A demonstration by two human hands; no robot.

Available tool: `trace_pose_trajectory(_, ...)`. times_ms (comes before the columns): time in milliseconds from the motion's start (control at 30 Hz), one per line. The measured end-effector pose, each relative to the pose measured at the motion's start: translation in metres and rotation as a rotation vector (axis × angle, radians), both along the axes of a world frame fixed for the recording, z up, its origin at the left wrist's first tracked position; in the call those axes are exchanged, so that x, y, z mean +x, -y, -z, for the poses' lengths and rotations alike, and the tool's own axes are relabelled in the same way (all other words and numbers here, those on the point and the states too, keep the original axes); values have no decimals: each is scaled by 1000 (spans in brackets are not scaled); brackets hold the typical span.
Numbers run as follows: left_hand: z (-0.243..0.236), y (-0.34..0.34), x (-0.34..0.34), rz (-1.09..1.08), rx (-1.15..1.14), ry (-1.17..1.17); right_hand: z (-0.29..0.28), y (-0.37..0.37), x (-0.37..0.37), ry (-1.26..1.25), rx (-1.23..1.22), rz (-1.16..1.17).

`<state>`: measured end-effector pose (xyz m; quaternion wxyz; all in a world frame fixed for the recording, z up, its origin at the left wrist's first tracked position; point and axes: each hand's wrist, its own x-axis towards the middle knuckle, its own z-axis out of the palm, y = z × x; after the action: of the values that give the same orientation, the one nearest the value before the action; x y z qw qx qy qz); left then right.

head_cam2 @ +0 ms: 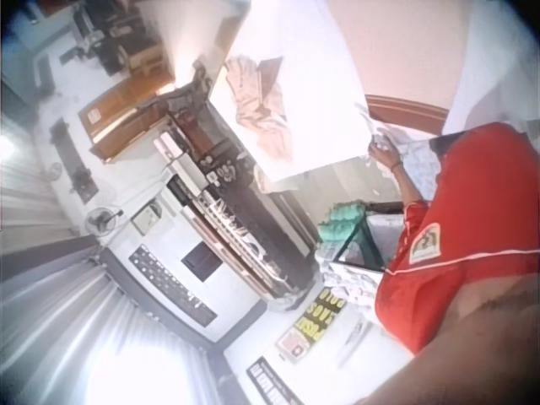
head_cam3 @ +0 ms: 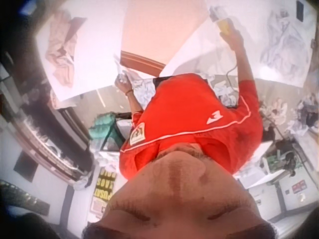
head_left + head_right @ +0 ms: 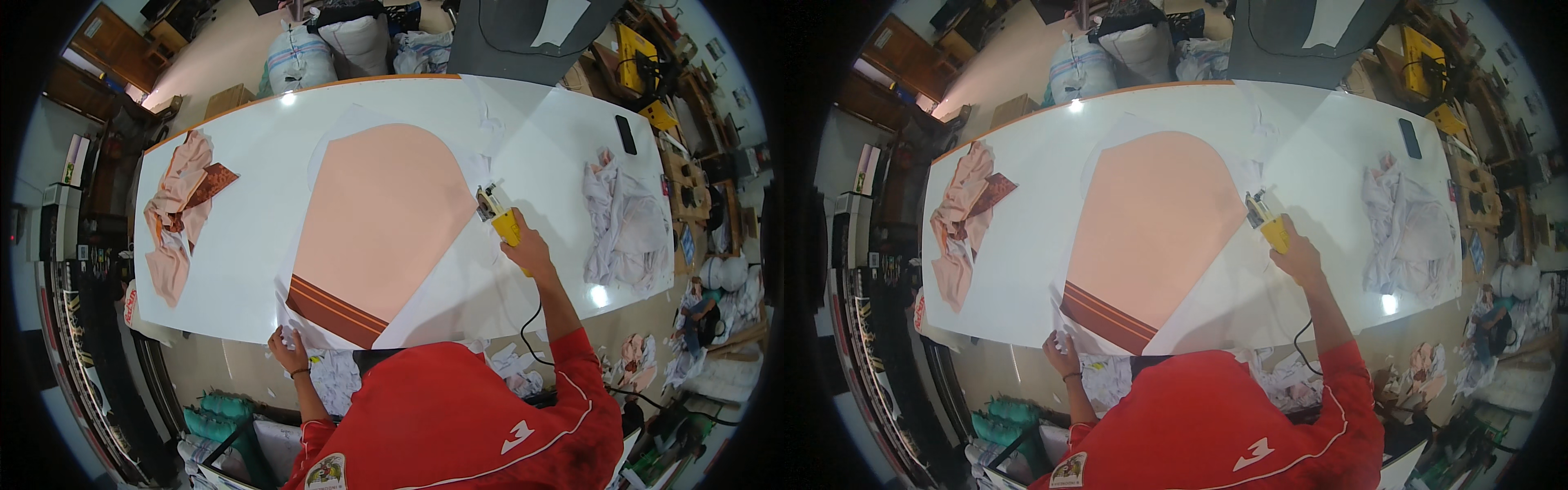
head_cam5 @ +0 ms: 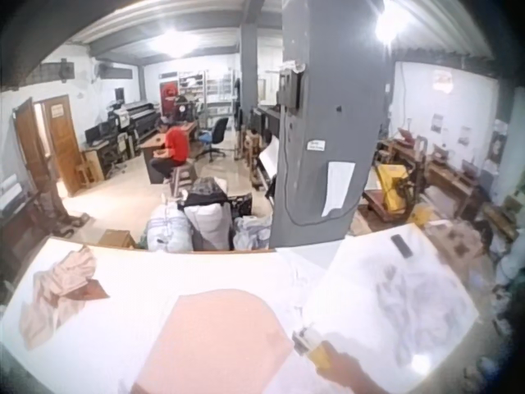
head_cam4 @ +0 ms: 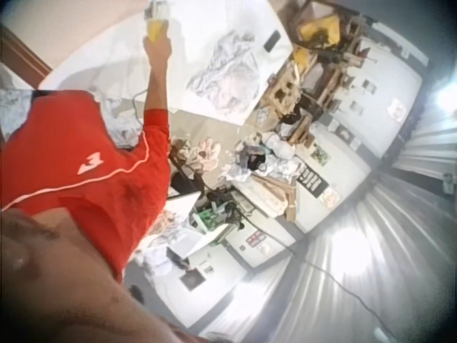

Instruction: The person uses an electric fabric cutter to cut a large piece of peach-colored fabric with a printed logo and patterned border on a white table. They repeatedly align the fabric, cut along the printed outline, and remove the cut pieces, continuing the process for multiple sections.

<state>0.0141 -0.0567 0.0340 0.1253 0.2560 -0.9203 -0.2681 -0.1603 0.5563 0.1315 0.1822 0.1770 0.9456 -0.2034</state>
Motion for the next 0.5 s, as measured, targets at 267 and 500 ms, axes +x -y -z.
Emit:
trace_pose_trajectory(267,6,6,15,-42,-7,22,9,8,-27,4,-17,-3)
trace_pose_trajectory(500,26,5,67,-83,5,74,9,16,-66,19,-35,3)
